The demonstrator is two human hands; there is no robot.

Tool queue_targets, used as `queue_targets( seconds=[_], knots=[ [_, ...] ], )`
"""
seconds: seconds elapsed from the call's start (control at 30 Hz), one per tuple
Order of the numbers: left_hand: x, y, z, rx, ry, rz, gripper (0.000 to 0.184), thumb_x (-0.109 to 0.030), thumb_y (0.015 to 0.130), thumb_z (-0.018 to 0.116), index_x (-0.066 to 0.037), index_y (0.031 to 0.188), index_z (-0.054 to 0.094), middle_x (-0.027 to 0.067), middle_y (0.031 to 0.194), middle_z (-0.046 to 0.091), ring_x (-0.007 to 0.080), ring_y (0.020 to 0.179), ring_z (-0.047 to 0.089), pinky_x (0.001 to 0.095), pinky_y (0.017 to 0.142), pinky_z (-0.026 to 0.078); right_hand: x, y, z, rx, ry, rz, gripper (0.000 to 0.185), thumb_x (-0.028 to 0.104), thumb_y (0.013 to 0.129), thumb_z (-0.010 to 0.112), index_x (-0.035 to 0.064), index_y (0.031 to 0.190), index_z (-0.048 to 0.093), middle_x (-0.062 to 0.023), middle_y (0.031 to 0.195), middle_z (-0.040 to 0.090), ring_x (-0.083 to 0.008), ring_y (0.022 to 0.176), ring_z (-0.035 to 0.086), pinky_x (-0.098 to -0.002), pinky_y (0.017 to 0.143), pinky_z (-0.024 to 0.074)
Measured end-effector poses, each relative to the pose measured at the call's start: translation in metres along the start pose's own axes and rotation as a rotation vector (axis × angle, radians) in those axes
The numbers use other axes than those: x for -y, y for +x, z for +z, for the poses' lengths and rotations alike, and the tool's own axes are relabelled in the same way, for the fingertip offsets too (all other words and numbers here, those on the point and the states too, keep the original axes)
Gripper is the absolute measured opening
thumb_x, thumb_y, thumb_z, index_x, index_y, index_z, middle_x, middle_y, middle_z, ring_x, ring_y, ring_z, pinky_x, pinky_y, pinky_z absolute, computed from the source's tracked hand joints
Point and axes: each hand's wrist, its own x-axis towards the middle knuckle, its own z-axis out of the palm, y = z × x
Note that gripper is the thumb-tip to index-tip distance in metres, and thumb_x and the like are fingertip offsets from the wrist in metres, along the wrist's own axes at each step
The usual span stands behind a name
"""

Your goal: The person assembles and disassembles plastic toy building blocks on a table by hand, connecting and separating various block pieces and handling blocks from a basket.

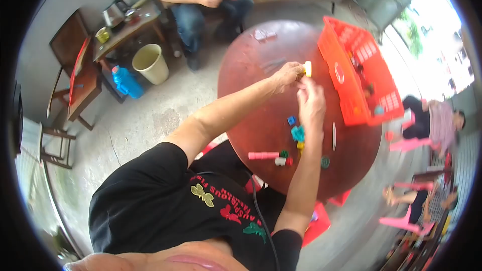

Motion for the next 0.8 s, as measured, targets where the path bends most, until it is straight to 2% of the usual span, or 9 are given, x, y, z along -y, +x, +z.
queue_targets(
  seconds=[0.13, 0.27, 0.33, 0.4, 0.5, 0.57, 0.67, 0.73, 0.8],
  knots=[
    [-0.061, -0.006, -0.008, -0.095, -0.142, -0.088, 0.031, -0.031, 0.099, 0.044, -0.003, 0.098, 0.057, 0.0083, 0.084, 0.060, 0.0181, 0.075, 0.061, 0.0312, 0.058, 0.055, 0.044, 0.007, -0.020, 0.176, 0.221, 0.106, 0.029, 0.006, 0.087, 0.059, 0.0083, 0.115, 0.059, -0.0079, 0.082, 0.062, -0.0174, 0.074, 0.061, -0.0331, 0.069, 0.0495],
    [-0.066, -0.058, 0.012, 0.506, 0.380, 0.011, 0.021, -0.025, 0.095, 0.053, -0.006, 0.104, 0.055, 0.0063, 0.081, 0.062, 0.0146, 0.066, 0.063, 0.0276, 0.060, 0.055, 0.028, 0.051, -0.078, -0.289, 0.547, 0.255, 0.031, 0.016, 0.095, 0.048, 0.0065, 0.124, 0.055, 0.0027, 0.062, 0.047, -0.0059, 0.058, 0.044, -0.0227, 0.051, 0.0388],
    [-0.067, -0.071, 0.015, 0.721, 0.343, 0.039, 0.018, -0.018, 0.093, 0.057, -0.007, 0.107, 0.053, 0.0061, 0.083, 0.063, 0.0138, 0.068, 0.063, 0.0272, 0.060, 0.055, 0.004, 0.049, -0.085, -0.202, 0.503, 0.289, 0.030, 0.016, 0.095, 0.047, 0.0057, 0.121, 0.058, 0.0023, 0.061, 0.047, -0.0064, 0.057, 0.044, -0.0230, 0.050, 0.0373],
    [-0.087, -0.078, 0.020, 0.739, 0.211, 0.069, 0.019, -0.015, 0.091, 0.058, -0.006, 0.107, 0.052, 0.0050, 0.083, 0.063, 0.0138, 0.069, 0.063, 0.0266, 0.061, 0.055, 0.001, 0.023, -0.065, 0.198, 0.469, 0.531, 0.027, 0.010, 0.091, 0.050, 0.0046, 0.115, 0.061, 0.0010, 0.061, 0.050, -0.0068, 0.056, 0.046, -0.0232, 0.050, 0.0383],
    [-0.093, -0.055, 0.017, 0.288, 0.122, 0.306, 0.021, -0.010, 0.085, 0.060, -0.006, 0.103, 0.050, 0.0050, 0.084, 0.062, 0.0131, 0.069, 0.062, 0.0263, 0.060, 0.055, 0.048, -0.012, -0.068, 0.768, 0.352, 0.465, 0.025, 0.005, 0.086, 0.053, 0.0032, 0.109, 0.063, -0.0017, 0.070, 0.056, -0.0069, 0.057, 0.050, -0.0220, 0.052, 0.0408],
    [-0.068, -0.039, 0.010, 0.171, 0.277, 0.296, 0.021, -0.009, 0.081, 0.061, -0.006, 0.099, 0.050, 0.0055, 0.083, 0.062, 0.0121, 0.068, 0.060, 0.0268, 0.057, 0.053, 0.085, -0.006, -0.087, 0.623, 0.633, 0.170, 0.029, 0.002, 0.084, 0.055, 0.0023, 0.112, 0.061, -0.0038, 0.081, 0.060, -0.0071, 0.059, 0.052, -0.0215, 0.055, 0.0440],
    [-0.043, -0.071, 0.027, 0.452, 0.395, 0.125, 0.015, -0.008, 0.082, 0.061, -0.008, 0.095, 0.053, 0.0016, 0.081, 0.061, 0.0095, 0.064, 0.058, 0.0248, 0.055, 0.051, 0.080, 0.023, -0.113, -0.057, 0.623, 0.198, 0.031, 0.007, 0.089, 0.052, 0.0024, 0.119, 0.056, -0.0037, 0.086, 0.058, -0.0066, 0.065, 0.051, -0.0220, 0.064, 0.0444],
    [-0.039, -0.086, 0.034, 0.606, 0.305, 0.162, 0.018, -0.007, 0.082, 0.060, -0.008, 0.098, 0.054, 0.0012, 0.083, 0.062, 0.0091, 0.062, 0.060, 0.0244, 0.056, 0.052, 0.045, 0.024, -0.110, -0.128, 0.487, 0.308, 0.027, 0.007, 0.089, 0.052, 0.0029, 0.115, 0.058, -0.0017, 0.081, 0.056, -0.0062, 0.064, 0.050, -0.0224, 0.063, 0.0441],
    [-0.045, -0.087, 0.034, 0.528, 0.137, 0.255, 0.016, -0.009, 0.084, 0.057, -0.008, 0.100, 0.053, 0.0020, 0.082, 0.062, 0.0095, 0.061, 0.060, 0.0249, 0.056, 0.052, 0.026, -0.002, -0.093, 0.257, 0.373, 0.507, 0.026, 0.007, 0.088, 0.054, 0.0022, 0.113, 0.059, -0.0012, 0.079, 0.057, -0.0065, 0.065, 0.052, -0.0226, 0.064, 0.0444]
  ],
)
